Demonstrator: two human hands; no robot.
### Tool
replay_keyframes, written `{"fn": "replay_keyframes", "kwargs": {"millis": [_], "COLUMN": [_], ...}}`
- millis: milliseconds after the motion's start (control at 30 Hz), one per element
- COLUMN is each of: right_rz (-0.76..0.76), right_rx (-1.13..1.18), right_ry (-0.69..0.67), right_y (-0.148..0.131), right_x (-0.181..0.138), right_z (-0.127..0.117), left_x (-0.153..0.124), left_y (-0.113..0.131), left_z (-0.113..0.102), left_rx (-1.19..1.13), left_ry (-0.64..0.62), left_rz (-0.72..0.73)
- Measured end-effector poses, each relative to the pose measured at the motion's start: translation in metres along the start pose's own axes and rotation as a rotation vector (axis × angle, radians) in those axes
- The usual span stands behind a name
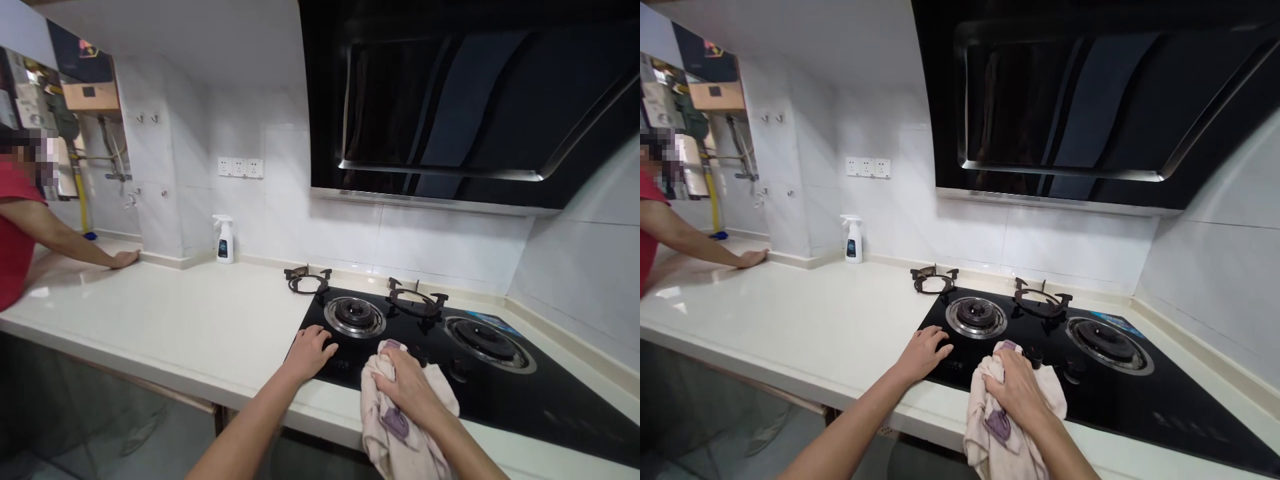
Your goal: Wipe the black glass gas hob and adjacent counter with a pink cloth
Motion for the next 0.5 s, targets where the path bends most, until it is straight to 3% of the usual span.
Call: {"fn": "replay_keyframes", "kwargs": {"millis": [200,400,500], "right_rz": [-0.068,0.085,0.080], "right_rx": [0.012,-0.090,-0.072], "right_ry": [-0.039,-0.007,-0.043], "right_y": [0.012,0.025,0.021], "right_x": [0.043,0.074,0.078], "right_z": [0.013,0.030,0.036], "left_x": [0.002,0.003,0.004], "left_y": [-0.003,-0.006,-0.007], "left_z": [0.000,0.003,0.003], "left_rx": [-0.019,-0.044,-0.048], "left_ry": [0.013,0.021,0.037], "left_rz": [0.002,0.008,0.004]}}
Point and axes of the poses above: each hand's wrist, its own x-axis towards the middle knuckle, its own z-axis out of the palm, y = z × x, the point moved 3 cm from there along x, towards the middle knuckle, and after that the axes turned 11 degrees about -z, right-handed, at the moved point
